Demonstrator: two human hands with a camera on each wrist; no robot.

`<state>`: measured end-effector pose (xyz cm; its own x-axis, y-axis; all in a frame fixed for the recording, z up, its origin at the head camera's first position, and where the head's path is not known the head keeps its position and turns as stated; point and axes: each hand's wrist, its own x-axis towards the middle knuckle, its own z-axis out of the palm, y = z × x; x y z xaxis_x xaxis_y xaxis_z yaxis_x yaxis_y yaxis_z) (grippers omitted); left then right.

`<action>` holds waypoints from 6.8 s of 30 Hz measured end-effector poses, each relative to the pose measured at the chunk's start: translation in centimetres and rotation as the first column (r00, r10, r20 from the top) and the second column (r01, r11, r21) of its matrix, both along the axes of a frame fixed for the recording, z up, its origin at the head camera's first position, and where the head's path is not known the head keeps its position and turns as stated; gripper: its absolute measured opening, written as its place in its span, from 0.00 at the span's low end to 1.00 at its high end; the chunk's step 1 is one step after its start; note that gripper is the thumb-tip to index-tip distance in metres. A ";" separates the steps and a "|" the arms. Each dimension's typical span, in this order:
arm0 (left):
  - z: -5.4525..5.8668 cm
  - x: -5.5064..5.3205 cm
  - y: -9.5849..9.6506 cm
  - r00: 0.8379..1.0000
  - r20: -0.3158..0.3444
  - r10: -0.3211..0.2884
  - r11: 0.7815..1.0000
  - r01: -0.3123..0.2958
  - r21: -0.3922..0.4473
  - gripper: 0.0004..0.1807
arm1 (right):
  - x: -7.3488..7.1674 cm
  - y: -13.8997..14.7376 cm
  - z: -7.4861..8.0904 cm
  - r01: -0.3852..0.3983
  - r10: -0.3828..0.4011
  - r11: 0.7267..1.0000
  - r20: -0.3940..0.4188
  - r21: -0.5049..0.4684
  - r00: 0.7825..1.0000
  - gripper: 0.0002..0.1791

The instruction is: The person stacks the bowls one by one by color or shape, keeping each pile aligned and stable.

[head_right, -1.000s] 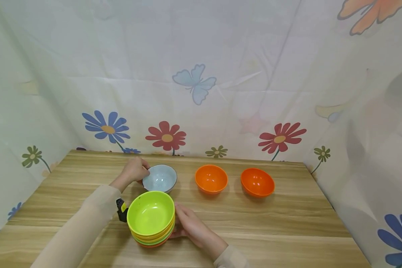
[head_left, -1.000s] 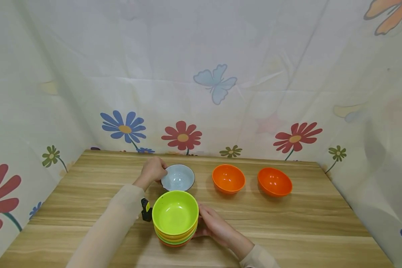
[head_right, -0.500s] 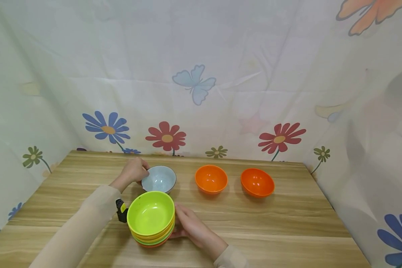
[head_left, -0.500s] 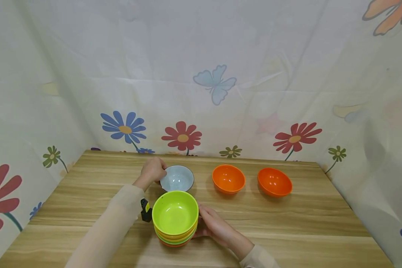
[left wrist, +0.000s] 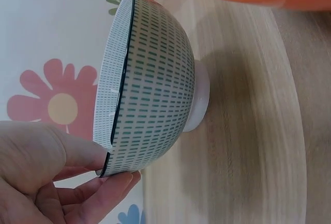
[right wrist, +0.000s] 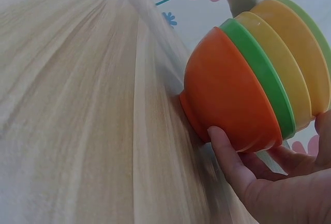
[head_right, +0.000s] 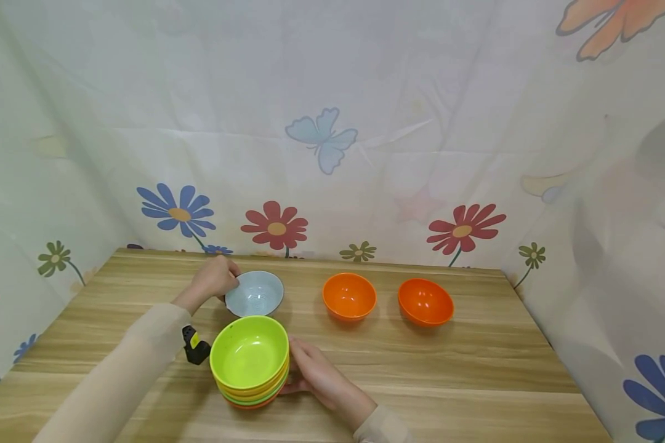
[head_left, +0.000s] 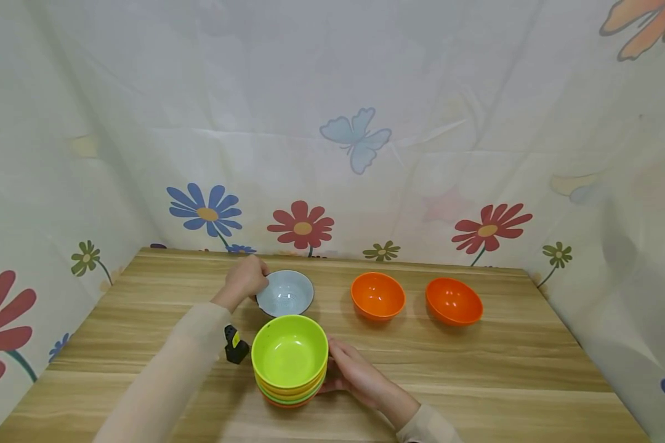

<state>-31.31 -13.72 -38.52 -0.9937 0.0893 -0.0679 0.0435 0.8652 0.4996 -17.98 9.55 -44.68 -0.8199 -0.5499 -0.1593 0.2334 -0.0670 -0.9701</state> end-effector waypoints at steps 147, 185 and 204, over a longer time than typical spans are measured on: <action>5.1 9.3 2.7 0.947 -0.141 -0.288 0.957 0.279 -0.082 0.05 | -0.1 -0.2 -0.2 -0.010 0.011 1.000 0.011 -0.013 1.000 0.35; 4.2 9.4 1.2 0.968 -0.090 -0.235 0.968 0.242 0.071 0.06 | 0.0 -0.3 -0.1 0.002 -0.002 1.000 0.002 0.004 1.000 0.35; 1.3 10.0 -2.1 0.992 -0.009 -0.126 0.862 0.114 0.494 0.12 | 0.0 -0.3 -0.3 0.012 -0.012 1.000 -0.002 0.006 1.000 0.35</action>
